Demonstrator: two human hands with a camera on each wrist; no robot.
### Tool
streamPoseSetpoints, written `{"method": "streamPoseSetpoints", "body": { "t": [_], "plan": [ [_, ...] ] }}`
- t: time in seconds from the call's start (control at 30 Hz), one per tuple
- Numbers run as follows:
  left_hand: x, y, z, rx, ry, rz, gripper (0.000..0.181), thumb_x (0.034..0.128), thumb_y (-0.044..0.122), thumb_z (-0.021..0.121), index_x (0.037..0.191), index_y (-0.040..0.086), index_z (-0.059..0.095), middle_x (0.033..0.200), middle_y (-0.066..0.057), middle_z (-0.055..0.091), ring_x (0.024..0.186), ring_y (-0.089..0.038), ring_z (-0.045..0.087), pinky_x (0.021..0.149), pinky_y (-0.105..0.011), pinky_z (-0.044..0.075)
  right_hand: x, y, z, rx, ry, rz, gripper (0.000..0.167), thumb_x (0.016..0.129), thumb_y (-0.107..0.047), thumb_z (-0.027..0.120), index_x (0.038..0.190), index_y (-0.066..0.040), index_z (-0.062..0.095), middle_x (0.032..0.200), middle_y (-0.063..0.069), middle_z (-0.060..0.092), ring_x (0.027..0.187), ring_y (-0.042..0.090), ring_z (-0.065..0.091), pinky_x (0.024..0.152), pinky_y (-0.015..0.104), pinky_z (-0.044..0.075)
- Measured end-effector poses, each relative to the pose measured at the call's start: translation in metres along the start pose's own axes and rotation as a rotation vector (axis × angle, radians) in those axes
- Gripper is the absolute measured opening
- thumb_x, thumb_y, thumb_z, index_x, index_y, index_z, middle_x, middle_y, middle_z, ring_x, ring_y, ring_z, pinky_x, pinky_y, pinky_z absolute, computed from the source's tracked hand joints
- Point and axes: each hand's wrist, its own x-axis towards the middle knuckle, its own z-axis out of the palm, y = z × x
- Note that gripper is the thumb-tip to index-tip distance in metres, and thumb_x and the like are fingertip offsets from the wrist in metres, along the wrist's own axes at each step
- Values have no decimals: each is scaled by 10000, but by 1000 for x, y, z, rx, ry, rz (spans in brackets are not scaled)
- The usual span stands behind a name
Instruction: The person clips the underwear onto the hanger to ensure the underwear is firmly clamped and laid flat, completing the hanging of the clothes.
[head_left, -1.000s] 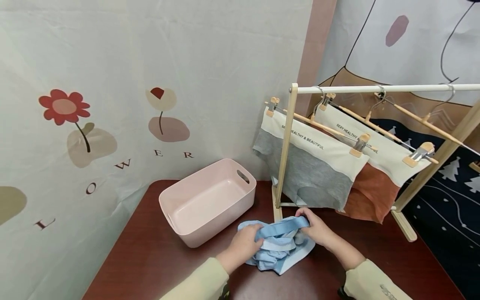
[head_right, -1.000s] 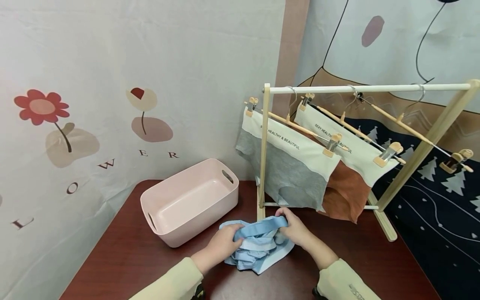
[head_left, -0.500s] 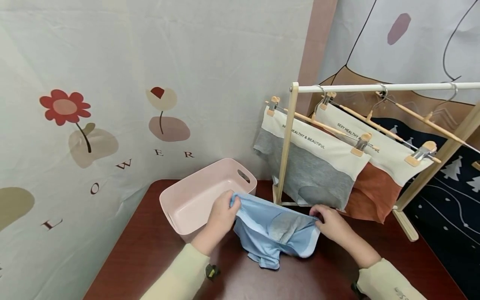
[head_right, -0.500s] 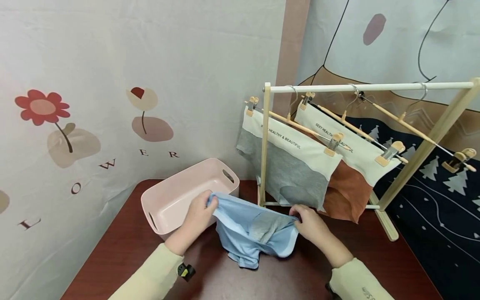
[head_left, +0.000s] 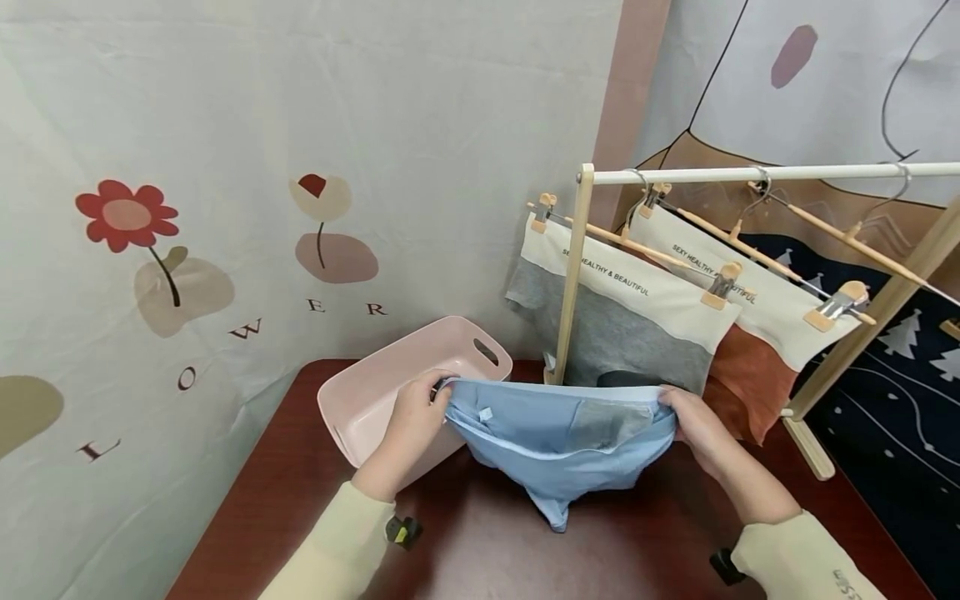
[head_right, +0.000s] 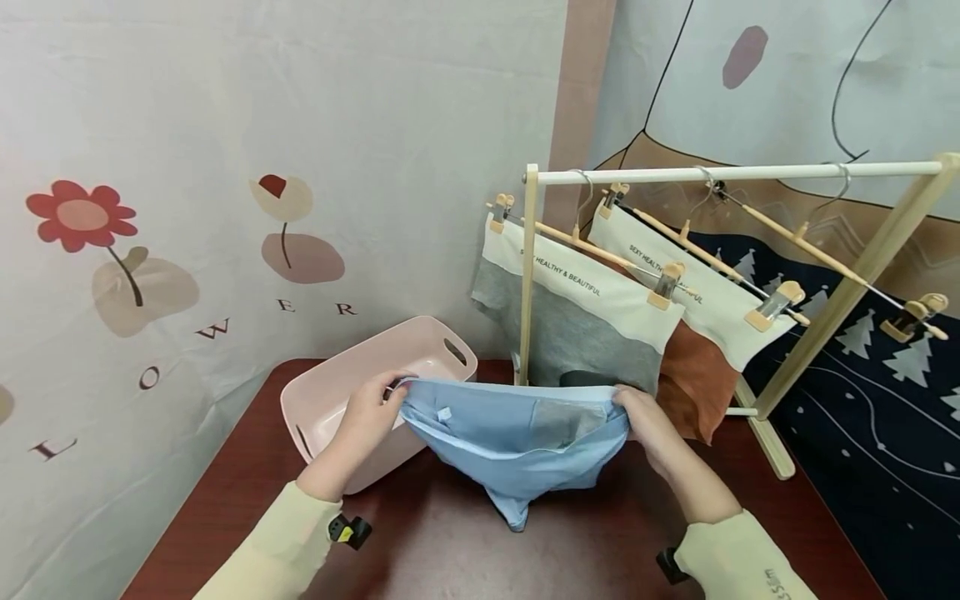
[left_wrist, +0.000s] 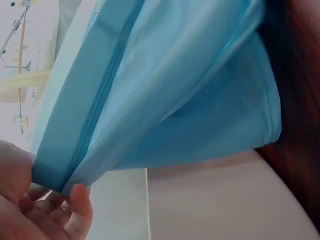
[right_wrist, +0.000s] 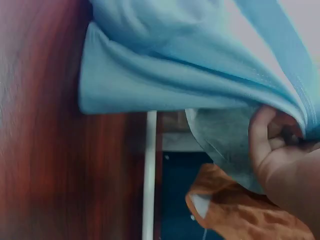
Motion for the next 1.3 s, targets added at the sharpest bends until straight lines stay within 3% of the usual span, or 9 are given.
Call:
{"method": "streamPoseSetpoints", "body": {
  "t": [0.1,0.17,0.33,0.43,0.6,0.77,0.9,1.17,1.3],
  "plan": [
    [-1,-3,2,-35,-2,-28,182,901,78,575,1044,91,686,937,-62,685,755,-175,592,684,-314,481,-1,3,-3,-173,8,-9,378,960,-216,388,1197,35,540,1035,28,597,888,47,517,777,249,448],
    [-2,-5,6,-53,-1,-38,175,908,70,561,1043,76,673,949,-66,683,773,-176,597,704,-316,485,-1,10,-3,-302,-28,-46,361,946,-206,418,1135,62,568,1011,86,593,860,67,504,753,245,434],
    [-7,-6,21,-69,-15,-19,166,910,53,548,1036,63,657,1007,-82,686,911,-227,631,820,-395,495,0,27,4,-545,-280,-210,121,880,-132,551,826,-42,612,682,-27,507,596,48,458,562,231,413],
    [-10,-4,31,-61,-54,29,173,906,53,554,1039,54,665,1022,-96,685,980,-245,634,876,-413,486,1,31,15,-669,-399,-281,18,840,-118,621,822,-114,625,675,-81,476,589,28,428,547,212,378],
    [-14,-5,43,-31,-85,75,178,920,80,554,1054,27,659,1033,-108,678,1015,-245,628,894,-400,485,2,30,37,-844,-389,-189,102,798,-90,653,769,-152,577,668,-68,416,599,80,393,550,242,331],
    [-12,-10,39,-42,-19,25,158,914,65,552,1030,56,658,1044,-108,676,1030,-257,624,901,-412,478,-1,31,41,-923,-332,-79,177,737,43,617,749,-124,561,651,-27,400,580,139,370,545,277,302],
    [-10,-15,31,-62,37,-23,166,902,42,555,1025,69,664,1051,-106,675,1041,-261,617,896,-420,476,-3,35,36,-943,-336,-28,208,694,96,575,768,-99,571,667,-15,423,580,151,362,538,278,288],
    [-11,-24,24,-40,44,-36,175,869,4,585,995,75,685,1000,-101,688,895,-237,621,790,-381,492,-3,42,31,-886,-390,30,232,650,108,499,676,-114,435,607,-28,303,550,139,262,532,292,219],
    [-11,-21,27,-45,38,-40,182,862,8,597,996,92,689,957,-80,690,803,-195,607,707,-319,483,-3,38,31,-890,-402,14,233,642,109,532,695,-107,465,630,-19,329,562,142,279,529,286,237]
  ]
}}
